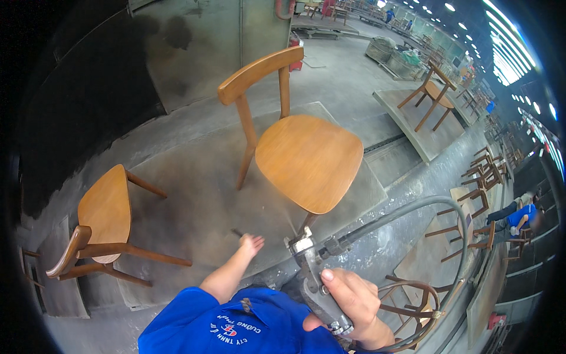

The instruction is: The person picks up a wooden chair, rotates it, and sprays its surfaces with a handheld spray gun. They then place the chair down and repeat the process with another chair, spraying the seat and backrest while holding the chair steady.

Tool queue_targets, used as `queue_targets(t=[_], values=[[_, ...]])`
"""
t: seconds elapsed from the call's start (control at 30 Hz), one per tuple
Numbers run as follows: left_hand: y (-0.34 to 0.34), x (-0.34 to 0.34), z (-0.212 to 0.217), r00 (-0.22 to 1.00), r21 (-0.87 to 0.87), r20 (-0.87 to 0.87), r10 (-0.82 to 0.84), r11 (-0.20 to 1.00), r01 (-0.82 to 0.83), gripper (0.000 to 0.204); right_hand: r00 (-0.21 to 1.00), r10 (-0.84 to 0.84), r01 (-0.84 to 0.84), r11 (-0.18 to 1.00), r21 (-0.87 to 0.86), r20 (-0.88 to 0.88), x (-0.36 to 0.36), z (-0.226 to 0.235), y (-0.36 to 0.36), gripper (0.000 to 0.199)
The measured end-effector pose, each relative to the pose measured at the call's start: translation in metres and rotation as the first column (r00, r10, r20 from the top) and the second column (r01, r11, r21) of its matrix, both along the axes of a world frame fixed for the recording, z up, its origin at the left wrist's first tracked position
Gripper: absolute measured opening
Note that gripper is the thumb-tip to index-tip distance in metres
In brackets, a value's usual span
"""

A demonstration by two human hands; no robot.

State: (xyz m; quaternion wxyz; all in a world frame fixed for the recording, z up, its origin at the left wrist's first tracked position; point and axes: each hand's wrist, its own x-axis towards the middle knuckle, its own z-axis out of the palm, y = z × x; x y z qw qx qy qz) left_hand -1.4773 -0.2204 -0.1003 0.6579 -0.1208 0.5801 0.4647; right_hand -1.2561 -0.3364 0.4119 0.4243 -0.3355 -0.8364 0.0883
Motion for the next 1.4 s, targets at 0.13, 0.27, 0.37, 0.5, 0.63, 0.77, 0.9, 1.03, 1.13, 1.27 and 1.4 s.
queue_targets(t=[0.13,0.27,0.37,0.5,0.63,0.77,0.9,1.03,1.13,1.27,1.4], values=[[-0.123,-0.125,-0.074,0.968,-0.213,-0.068,0.240,0.945,-0.249,0.058,0.999,0.038,-0.036,0.998,-0.049,0.035,-0.013,0.010,-0.007,0.080],[-0.236,-0.211,-0.094,0.921,-0.431,-0.373,0.117,0.857,-0.284,0.044,0.991,-0.009,0.016,0.998,-0.052,0.134,-0.031,0.007,-0.007,0.084],[-0.271,-0.240,-0.093,0.907,-0.510,-0.420,0.025,0.821,-0.258,0.039,0.996,-0.020,0.018,1.000,0.025,0.085,-0.037,0.007,-0.004,0.079],[-0.252,-0.236,-0.093,0.930,-0.482,-0.355,-0.091,0.870,-0.100,0.039,0.994,-0.075,0.073,0.997,0.031,0.074,-0.040,0.006,-0.004,0.076],[-0.196,-0.201,-0.084,0.883,-0.343,-0.348,-0.313,0.920,0.191,0.042,0.980,-0.168,0.177,0.980,-0.092,0.105,-0.045,-0.005,-0.002,0.080],[-0.143,-0.168,-0.057,0.780,-0.216,-0.366,-0.507,0.862,0.459,0.053,0.977,-0.192,0.201,0.974,-0.104,0.091,-0.056,-0.021,-0.005,0.081],[-0.125,-0.149,-0.034,0.690,-0.170,-0.389,-0.610,0.784,0.597,0.055,0.968,-0.203,0.232,0.948,-0.216,0.149,-0.069,-0.038,-0.008,0.078],[-0.150,-0.149,-0.036,0.696,-0.241,-0.383,-0.607,0.793,0.559,0.052,0.932,-0.233,0.319,0.892,-0.320,0.278,-0.088,-0.069,0.001,0.071],[-0.190,-0.164,-0.052,0.723,-0.311,-0.357,-0.592,0.805,0.505,0.050,0.935,-0.197,0.322,0.819,-0.476,0.294,-0.102,-0.097,0.009,0.066],[-0.257,-0.194,-0.071,0.769,-0.417,-0.289,-0.570,0.798,0.435,0.046,0.948,-0.180,0.296,0.798,-0.526,0.261,-0.118,-0.135,0.024,0.060],[-0.316,-0.221,-0.070,0.762,-0.533,-0.304,-0.572,0.765,0.362,0.045,0.949,-0.199,0.310,0.738,-0.599,0.245,-0.122,-0.162,0.027,0.057]])
